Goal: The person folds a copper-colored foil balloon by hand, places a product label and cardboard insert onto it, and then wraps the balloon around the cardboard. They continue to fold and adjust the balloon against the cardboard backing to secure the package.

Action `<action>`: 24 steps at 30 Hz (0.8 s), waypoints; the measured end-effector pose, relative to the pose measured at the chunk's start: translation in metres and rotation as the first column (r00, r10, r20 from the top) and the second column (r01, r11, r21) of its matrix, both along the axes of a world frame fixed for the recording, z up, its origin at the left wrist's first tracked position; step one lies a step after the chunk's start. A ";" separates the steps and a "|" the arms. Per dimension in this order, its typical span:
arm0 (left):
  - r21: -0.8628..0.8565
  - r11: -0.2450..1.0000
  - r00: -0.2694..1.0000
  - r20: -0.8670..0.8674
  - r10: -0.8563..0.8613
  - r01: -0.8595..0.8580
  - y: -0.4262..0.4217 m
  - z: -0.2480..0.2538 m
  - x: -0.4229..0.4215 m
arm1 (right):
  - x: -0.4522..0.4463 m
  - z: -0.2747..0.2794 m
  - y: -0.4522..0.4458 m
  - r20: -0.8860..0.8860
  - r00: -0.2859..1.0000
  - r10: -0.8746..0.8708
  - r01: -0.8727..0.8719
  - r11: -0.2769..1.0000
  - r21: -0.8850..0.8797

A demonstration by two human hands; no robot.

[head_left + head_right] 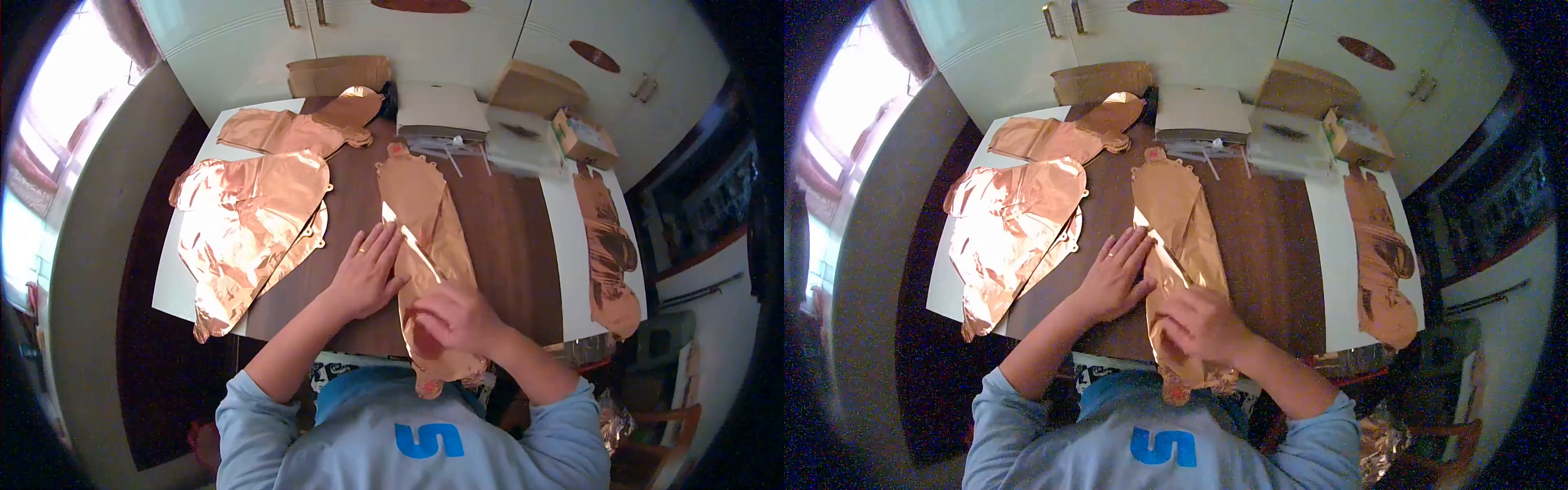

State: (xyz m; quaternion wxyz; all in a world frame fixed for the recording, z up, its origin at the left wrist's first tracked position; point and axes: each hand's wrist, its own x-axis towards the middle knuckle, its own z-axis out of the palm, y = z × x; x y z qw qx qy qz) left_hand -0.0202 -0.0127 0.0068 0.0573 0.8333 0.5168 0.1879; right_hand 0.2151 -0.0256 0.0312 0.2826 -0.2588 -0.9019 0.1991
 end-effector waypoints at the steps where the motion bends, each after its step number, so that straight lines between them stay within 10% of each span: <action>1: 0.001 1.000 0.999 -0.036 -0.005 0.006 0.002 -0.004 0.000 | 0.002 0.006 0.008 -0.016 0.999 -0.028 0.029 1.000 0.007; 24: 0.037 0.991 0.991 -0.039 -0.130 0.132 0.018 -0.009 0.005 | -0.020 -0.001 -0.025 0.321 0.944 -0.072 0.001 0.977 0.215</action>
